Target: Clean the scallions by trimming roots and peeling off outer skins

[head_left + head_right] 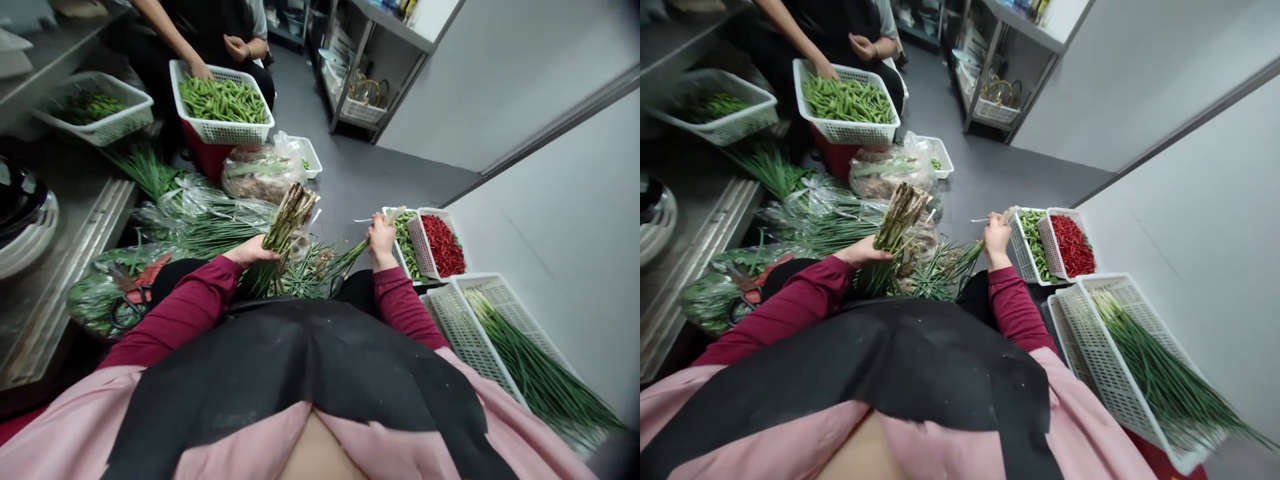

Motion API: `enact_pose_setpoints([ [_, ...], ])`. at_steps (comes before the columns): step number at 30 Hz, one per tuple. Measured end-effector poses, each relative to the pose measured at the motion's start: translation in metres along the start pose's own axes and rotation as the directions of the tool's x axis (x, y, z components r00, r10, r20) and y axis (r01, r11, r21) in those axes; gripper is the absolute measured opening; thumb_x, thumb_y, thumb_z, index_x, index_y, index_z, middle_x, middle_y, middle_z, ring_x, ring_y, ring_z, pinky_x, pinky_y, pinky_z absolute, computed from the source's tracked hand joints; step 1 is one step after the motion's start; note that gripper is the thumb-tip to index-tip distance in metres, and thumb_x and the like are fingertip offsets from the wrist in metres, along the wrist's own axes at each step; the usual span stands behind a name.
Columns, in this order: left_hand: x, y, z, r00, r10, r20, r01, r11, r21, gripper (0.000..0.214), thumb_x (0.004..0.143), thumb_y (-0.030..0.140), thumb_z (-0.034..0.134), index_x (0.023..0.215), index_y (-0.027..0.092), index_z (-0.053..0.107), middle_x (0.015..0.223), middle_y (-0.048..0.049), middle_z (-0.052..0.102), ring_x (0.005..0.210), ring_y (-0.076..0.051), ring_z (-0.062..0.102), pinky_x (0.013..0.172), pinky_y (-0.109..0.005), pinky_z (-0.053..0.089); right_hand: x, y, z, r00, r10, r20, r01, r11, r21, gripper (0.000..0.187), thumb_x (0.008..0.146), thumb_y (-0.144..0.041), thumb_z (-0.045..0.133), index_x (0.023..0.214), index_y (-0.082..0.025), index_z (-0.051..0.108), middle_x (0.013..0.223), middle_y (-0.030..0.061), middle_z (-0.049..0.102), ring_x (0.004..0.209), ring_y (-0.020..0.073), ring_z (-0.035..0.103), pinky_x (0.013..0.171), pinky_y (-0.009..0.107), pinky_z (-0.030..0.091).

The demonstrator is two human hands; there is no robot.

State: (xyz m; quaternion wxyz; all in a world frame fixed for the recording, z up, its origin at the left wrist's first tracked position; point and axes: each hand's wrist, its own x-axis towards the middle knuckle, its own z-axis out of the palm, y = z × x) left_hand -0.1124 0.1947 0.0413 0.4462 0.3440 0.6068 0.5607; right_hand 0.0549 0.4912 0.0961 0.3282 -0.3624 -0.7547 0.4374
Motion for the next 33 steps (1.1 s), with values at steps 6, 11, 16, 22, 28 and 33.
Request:
enact_pose_setpoints([
  [6, 0.002, 0.003, 0.011, 0.997, -0.059, -0.039, 0.054, 0.991, -0.121, 0.041, 0.047, 0.037, 0.081, 0.072, 0.014, 0.057, 0.063, -0.0008, 0.059, 0.058, -0.014, 0.053, 0.058, -0.027, 0.044, -0.056, 0.022, 0.018, 0.855, 0.131, 0.502, -0.059, 0.986, -0.158, 0.029, 0.080, -0.041, 0.059, 0.072, -0.015, 0.068, 0.060, 0.0027, 0.063, 0.045, 0.0080, 0.044, 0.048, 0.020, 0.038],
  [11, 0.001, 0.000, 0.022, 0.988, -0.132, -0.082, 0.104, 0.954, -0.282, 0.037, 0.050, 0.030, 0.080, 0.075, 0.013, 0.058, 0.060, -0.0002, 0.061, 0.053, -0.013, 0.055, 0.054, -0.026, 0.045, -0.095, 0.032, 0.057, 0.775, 0.138, 0.617, 0.014, 0.972, -0.236, 0.009, 0.073, -0.021, 0.064, 0.068, -0.016, 0.069, 0.062, -0.0001, 0.065, 0.056, 0.0096, 0.053, 0.057, 0.019, 0.040],
  [16, 0.005, -0.005, 0.031, 0.984, -0.159, -0.077, 0.120, 0.921, -0.371, 0.036, 0.048, 0.024, 0.080, 0.077, 0.012, 0.061, 0.064, -0.0004, 0.063, 0.055, -0.013, 0.057, 0.056, -0.026, 0.047, -0.081, 0.006, 0.059, 0.793, 0.233, 0.562, -0.367, 0.920, 0.137, 0.027, 0.076, -0.044, 0.065, 0.078, -0.018, 0.057, 0.046, -0.0083, 0.044, 0.035, 0.0044, 0.029, 0.038, 0.018, 0.024],
  [22, 0.012, -0.008, 0.045, 0.989, -0.146, 0.028, 0.144, 0.902, -0.406, 0.041, 0.050, 0.019, 0.079, 0.088, 0.012, 0.065, 0.076, -0.0027, 0.068, 0.067, -0.016, 0.061, 0.066, -0.029, 0.049, -0.073, -0.025, 0.079, 0.708, 0.184, 0.682, -0.565, 0.727, 0.390, 0.038, 0.068, -0.042, 0.074, 0.072, -0.020, 0.044, 0.047, -0.0121, 0.030, 0.035, 0.0022, 0.024, 0.033, 0.017, 0.019],
  [28, 0.019, -0.015, 0.040, 0.989, -0.139, 0.041, 0.144, 0.911, -0.387, 0.026, 0.055, 0.020, 0.076, 0.078, 0.010, 0.067, 0.070, -0.0036, 0.067, 0.064, -0.016, 0.060, 0.066, -0.029, 0.048, -0.071, -0.008, 0.082, 0.831, 0.365, 0.419, -0.547, 0.669, 0.503, 0.012, 0.074, -0.020, 0.062, 0.073, -0.016, 0.050, 0.060, -0.0041, 0.054, 0.048, 0.0056, 0.050, 0.046, 0.017, 0.044],
  [33, 0.021, -0.012, 0.050, 0.982, -0.174, 0.079, 0.191, 0.903, -0.385, 0.038, 0.054, 0.018, 0.076, 0.090, 0.011, 0.068, 0.079, -0.0052, 0.070, 0.073, -0.020, 0.063, 0.075, -0.035, 0.049, -0.075, -0.012, 0.090, 0.790, 0.368, 0.490, -0.611, 0.538, 0.581, 0.011, 0.075, -0.014, 0.058, 0.084, -0.016, 0.051, 0.062, -0.0033, 0.057, 0.050, 0.0089, 0.056, 0.052, 0.023, 0.051],
])
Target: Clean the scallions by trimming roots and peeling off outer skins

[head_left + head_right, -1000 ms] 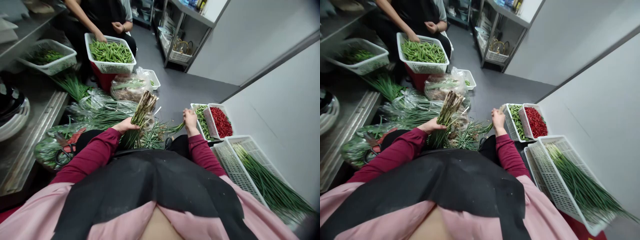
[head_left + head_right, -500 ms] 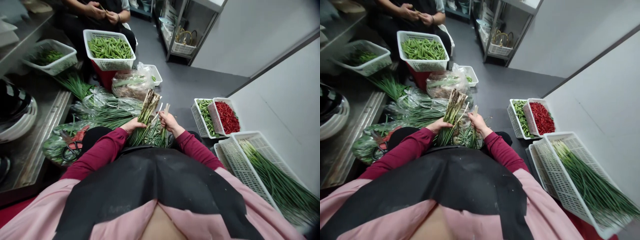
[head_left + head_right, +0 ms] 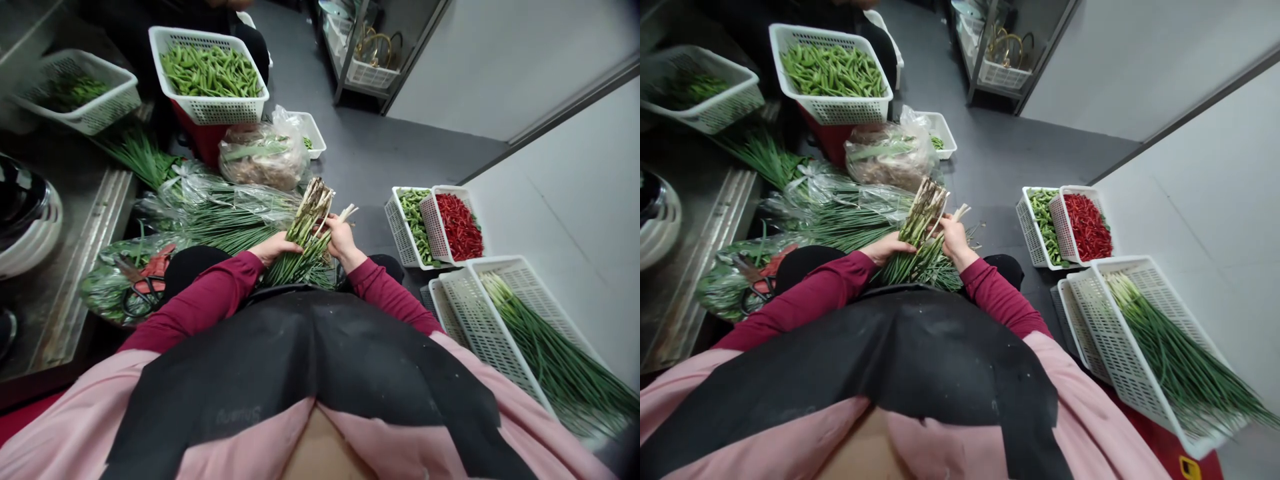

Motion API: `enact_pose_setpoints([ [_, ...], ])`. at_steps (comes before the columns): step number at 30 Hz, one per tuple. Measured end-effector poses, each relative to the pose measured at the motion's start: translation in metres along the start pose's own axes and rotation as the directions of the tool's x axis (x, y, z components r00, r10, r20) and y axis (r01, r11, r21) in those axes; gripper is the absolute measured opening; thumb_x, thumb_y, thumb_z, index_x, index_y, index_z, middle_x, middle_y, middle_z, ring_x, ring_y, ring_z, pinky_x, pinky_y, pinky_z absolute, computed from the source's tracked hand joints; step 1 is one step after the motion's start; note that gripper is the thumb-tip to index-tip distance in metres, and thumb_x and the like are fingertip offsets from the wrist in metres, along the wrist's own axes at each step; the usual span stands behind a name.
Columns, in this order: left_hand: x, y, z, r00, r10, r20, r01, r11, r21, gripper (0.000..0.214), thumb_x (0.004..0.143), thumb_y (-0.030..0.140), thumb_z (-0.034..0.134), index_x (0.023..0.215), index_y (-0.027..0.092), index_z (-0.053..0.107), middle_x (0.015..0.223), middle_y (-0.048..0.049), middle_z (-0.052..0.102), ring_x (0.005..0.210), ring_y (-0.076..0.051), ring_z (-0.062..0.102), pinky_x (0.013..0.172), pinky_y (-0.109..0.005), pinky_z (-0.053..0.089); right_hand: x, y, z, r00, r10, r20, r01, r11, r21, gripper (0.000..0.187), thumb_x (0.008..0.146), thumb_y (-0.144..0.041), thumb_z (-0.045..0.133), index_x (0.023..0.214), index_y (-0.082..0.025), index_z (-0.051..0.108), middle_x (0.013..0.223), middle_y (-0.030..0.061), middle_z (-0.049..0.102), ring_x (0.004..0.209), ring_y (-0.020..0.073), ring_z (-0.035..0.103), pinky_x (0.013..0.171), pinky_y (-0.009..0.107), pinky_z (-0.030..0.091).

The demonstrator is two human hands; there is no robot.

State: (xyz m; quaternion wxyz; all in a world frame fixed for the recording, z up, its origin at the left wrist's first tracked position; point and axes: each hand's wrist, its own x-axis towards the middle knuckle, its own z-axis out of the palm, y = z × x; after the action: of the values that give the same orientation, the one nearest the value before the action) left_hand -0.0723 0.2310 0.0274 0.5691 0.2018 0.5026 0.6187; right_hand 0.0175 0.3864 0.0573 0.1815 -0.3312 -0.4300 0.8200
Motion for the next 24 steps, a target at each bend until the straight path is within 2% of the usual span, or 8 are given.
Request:
enact_pose_setpoints([
  [4, 0.004, -0.003, 0.005, 0.998, -0.028, -0.053, 0.028, 1.000, 0.005, 0.037, 0.054, 0.019, 0.077, 0.089, 0.010, 0.068, 0.077, -0.0053, 0.070, 0.068, -0.020, 0.062, 0.071, -0.035, 0.049, 0.000, 0.002, 0.006, 0.984, -0.016, -0.179, 0.030, 0.997, 0.071, 0.011, 0.081, -0.024, 0.057, 0.086, -0.017, 0.049, 0.059, -0.0041, 0.054, 0.045, 0.0081, 0.053, 0.049, 0.023, 0.050],
  [6, 0.007, -0.005, 0.003, 0.998, -0.027, -0.059, 0.027, 1.000, 0.000, 0.030, 0.056, 0.019, 0.076, 0.083, 0.010, 0.068, 0.074, -0.0054, 0.069, 0.066, -0.019, 0.062, 0.069, -0.034, 0.049, -0.002, 0.001, 0.004, 0.981, -0.022, -0.193, 0.039, 0.996, 0.085, 0.020, 0.084, -0.036, 0.057, 0.085, -0.017, 0.050, 0.056, -0.0046, 0.051, 0.041, 0.0070, 0.048, 0.046, 0.023, 0.047],
  [9, 0.009, -0.006, -0.002, 0.999, -0.029, -0.023, 0.029, 1.000, -0.010, 0.020, 0.059, 0.021, 0.074, 0.074, 0.009, 0.068, 0.070, -0.0064, 0.068, 0.062, -0.017, 0.060, 0.066, -0.031, 0.049, -0.007, 0.000, -0.002, 0.993, -0.051, -0.103, 0.051, 0.999, 0.004, 0.030, 0.080, -0.045, 0.062, 0.083, -0.016, 0.054, 0.049, -0.0085, 0.040, 0.037, 0.0049, 0.035, 0.040, 0.021, 0.038],
  [11, 0.009, -0.006, -0.004, 0.999, -0.032, 0.011, 0.032, 0.999, -0.022, 0.021, 0.059, 0.022, 0.074, 0.075, 0.009, 0.069, 0.071, -0.0071, 0.068, 0.062, -0.017, 0.061, 0.065, -0.031, 0.049, -0.009, 0.002, -0.006, 0.998, -0.067, -0.013, 0.064, 0.983, -0.172, 0.030, 0.071, -0.042, 0.071, 0.079, -0.016, 0.056, 0.046, -0.0100, 0.036, 0.037, 0.0047, 0.030, 0.040, 0.021, 0.033],
  [14, 0.007, -0.007, -0.005, 0.999, -0.037, 0.030, 0.038, 0.998, -0.051, 0.025, 0.059, 0.021, 0.075, 0.080, 0.010, 0.069, 0.073, -0.0077, 0.069, 0.065, -0.019, 0.062, 0.068, -0.032, 0.050, -0.009, 0.009, -0.010, 0.987, -0.100, 0.126, 0.149, 0.859, -0.489, 0.029, 0.060, -0.035, 0.078, 0.070, -0.015, 0.059, 0.049, -0.0069, 0.045, 0.046, 0.0071, 0.039, 0.049, 0.023, 0.037],
  [17, 0.007, -0.009, -0.008, 0.999, -0.046, -0.002, 0.045, 0.997, -0.056, 0.031, 0.059, 0.022, 0.076, 0.086, 0.011, 0.069, 0.074, -0.0072, 0.070, 0.066, -0.019, 0.063, 0.069, -0.034, 0.050, -0.007, 0.016, -0.012, 0.968, -0.146, 0.207, 0.244, 0.756, -0.607, 0.027, 0.061, -0.036, 0.075, 0.065, -0.014, 0.060, 0.059, -0.0030, 0.055, 0.058, 0.0100, 0.048, 0.059, 0.024, 0.040],
  [20, 0.005, -0.008, -0.011, 0.998, -0.036, -0.049, 0.035, 0.999, -0.023, 0.034, 0.057, 0.021, 0.077, 0.088, 0.011, 0.068, 0.076, -0.0065, 0.070, 0.067, -0.019, 0.062, 0.068, -0.033, 0.050, -0.008, 0.014, -0.014, 0.975, -0.143, 0.168, 0.214, 0.799, -0.562, 0.027, 0.064, -0.038, 0.072, 0.067, -0.015, 0.058, 0.054, -0.0049, 0.050, 0.052, 0.0082, 0.043, 0.053, 0.023, 0.036],
  [24, 0.000, -0.004, -0.017, 0.998, -0.035, -0.051, 0.035, 0.999, 0.016, 0.037, 0.056, 0.020, 0.077, 0.090, 0.011, 0.067, 0.075, -0.0044, 0.068, 0.067, -0.018, 0.062, 0.068, -0.032, 0.049, -0.011, 0.001, -0.018, 0.993, -0.103, 0.065, 0.119, 0.938, -0.326, 0.026, 0.066, -0.038, 0.069, 0.070, -0.018, 0.053, 0.046, -0.0098, 0.037, 0.038, 0.0040, 0.028, 0.040, 0.021, 0.025],
])
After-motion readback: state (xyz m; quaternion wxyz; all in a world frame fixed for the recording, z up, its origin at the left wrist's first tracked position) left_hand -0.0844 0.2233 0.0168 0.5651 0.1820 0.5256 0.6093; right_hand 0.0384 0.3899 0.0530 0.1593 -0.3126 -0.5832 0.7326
